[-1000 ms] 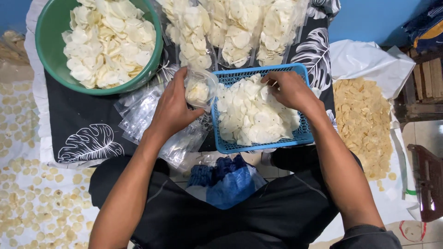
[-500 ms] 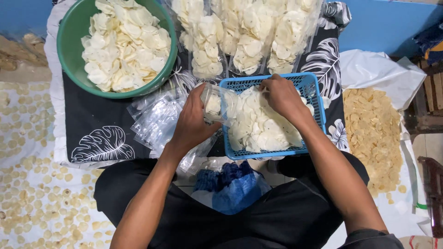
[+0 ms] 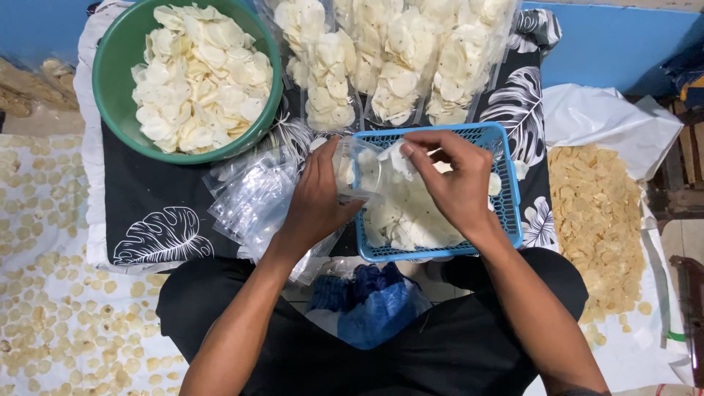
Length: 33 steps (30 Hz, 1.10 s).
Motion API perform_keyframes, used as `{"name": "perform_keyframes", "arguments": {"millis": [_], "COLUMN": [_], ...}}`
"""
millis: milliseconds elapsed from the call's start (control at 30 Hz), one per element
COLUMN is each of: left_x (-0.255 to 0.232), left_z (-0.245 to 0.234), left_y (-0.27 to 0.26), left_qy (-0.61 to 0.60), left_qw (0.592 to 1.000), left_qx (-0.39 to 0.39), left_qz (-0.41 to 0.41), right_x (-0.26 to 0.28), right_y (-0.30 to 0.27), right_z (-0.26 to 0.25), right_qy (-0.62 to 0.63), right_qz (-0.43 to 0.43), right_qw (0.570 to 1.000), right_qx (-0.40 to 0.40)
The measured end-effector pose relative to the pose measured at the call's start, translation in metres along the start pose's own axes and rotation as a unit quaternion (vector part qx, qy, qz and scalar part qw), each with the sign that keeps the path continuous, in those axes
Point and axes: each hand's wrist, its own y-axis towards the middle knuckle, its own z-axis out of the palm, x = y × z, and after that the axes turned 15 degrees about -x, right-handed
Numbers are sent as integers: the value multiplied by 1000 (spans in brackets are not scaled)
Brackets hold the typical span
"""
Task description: Packing chips into small plastic bags using hands and a small plastic cup as a scoop
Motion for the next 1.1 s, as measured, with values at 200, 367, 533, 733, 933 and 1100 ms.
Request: {"name": "perform_keyframes", "arguments": {"millis": [200,367,533,733,933,1100], "left_x": [-1,4,2,10,16,4], "left_z": [5,7,9,11,8,0], "left_y": [-2,-3,-1,-1,-4,3], "left_qy": [4,-13,-13,-9,-33,-23], "left_qw": [1000,1000,1000,1000,993,992], "left_qx": [-13,-23,-15,-12,-51,-53], "left_qz": [-1,10,4,-15,-101,-115], "right_x": [7,7,16,6,-22,-39], "right_y": [-10,-10,-14,8,36,33], "right_z": [5,6,13,-11,-41,-36], "right_qy": [10,30,81,73,-181,-363], "right_qz": [-98,-110,-42,0,9,12], "right_qw": [995,993,996,997,959,858], "right_qx": [25,-8,-12,41,218,365]}}
